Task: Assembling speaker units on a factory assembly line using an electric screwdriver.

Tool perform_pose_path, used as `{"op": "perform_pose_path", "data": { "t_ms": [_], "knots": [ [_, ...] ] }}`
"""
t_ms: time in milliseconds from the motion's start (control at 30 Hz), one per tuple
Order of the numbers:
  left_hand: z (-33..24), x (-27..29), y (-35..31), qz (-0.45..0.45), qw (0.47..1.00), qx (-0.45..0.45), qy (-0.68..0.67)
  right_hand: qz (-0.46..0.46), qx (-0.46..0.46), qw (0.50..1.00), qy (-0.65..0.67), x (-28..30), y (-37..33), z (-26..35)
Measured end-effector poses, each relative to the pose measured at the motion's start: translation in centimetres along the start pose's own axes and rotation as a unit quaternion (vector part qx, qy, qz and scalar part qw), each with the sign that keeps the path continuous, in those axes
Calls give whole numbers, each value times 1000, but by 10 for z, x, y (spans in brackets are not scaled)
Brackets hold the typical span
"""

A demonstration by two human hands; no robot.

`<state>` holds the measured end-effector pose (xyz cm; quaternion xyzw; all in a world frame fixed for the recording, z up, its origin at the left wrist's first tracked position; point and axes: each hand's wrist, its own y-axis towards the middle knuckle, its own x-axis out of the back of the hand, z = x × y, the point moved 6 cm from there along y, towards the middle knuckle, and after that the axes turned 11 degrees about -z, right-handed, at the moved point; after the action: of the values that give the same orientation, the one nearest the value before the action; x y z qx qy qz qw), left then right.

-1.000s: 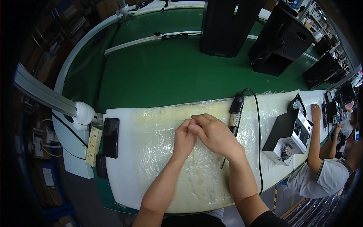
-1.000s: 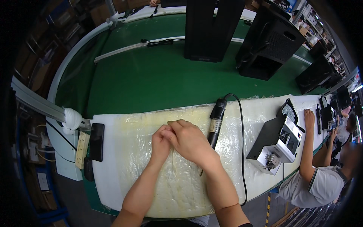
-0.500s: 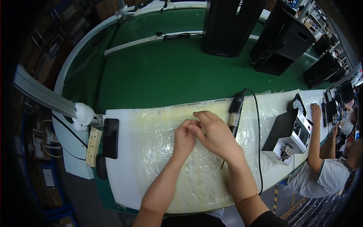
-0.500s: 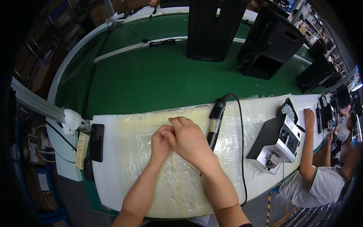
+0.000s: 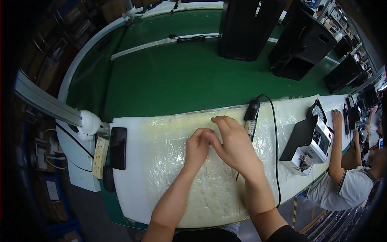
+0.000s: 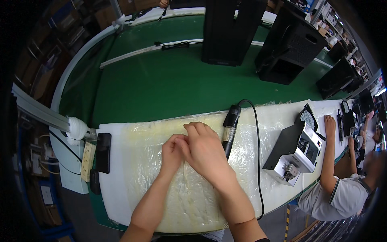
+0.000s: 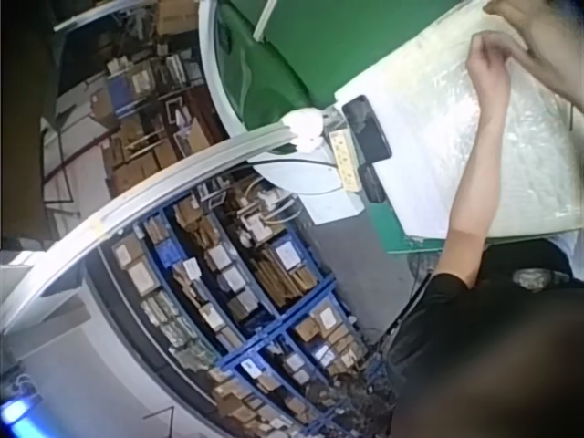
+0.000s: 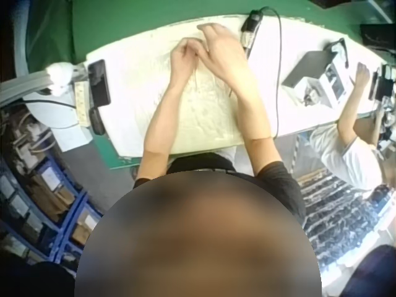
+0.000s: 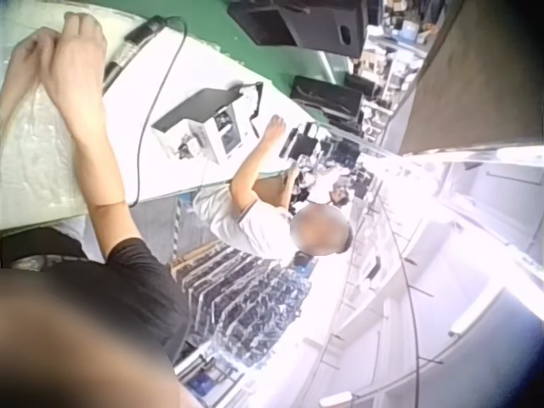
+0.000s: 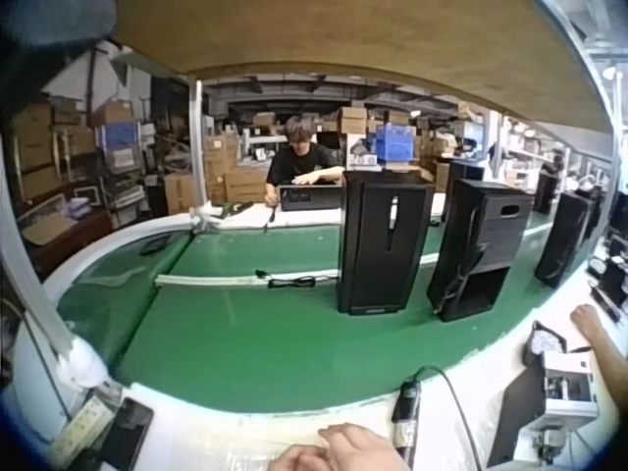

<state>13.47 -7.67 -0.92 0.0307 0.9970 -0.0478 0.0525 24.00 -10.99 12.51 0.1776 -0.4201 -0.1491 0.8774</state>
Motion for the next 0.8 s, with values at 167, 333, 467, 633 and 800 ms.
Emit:
{"op": "perform_pose_path", "data": {
  "t_ms": [167, 333, 467, 633, 800],
  "knots": [
    [-2, 0, 0, 2, 1000, -4, 26, 89, 25, 993, -79, -26, -12, -10],
    [-14, -4, -8, 27, 1000, -6, -1, 65, 51, 995, -61, 9, -9, 20],
    [-5, -5, -6, 26, 991, 35, -125, 61, 72, 995, -22, 16, -9, 28],
    [-1, -2, -4, 11, 1000, 13, -15, 90, 23, 995, -20, 5, -5, 15],
    [-4, 0, -1, 12, 999, -18, 50, 85, 40, 994, -62, -20, -13, -6]
  ]
}}
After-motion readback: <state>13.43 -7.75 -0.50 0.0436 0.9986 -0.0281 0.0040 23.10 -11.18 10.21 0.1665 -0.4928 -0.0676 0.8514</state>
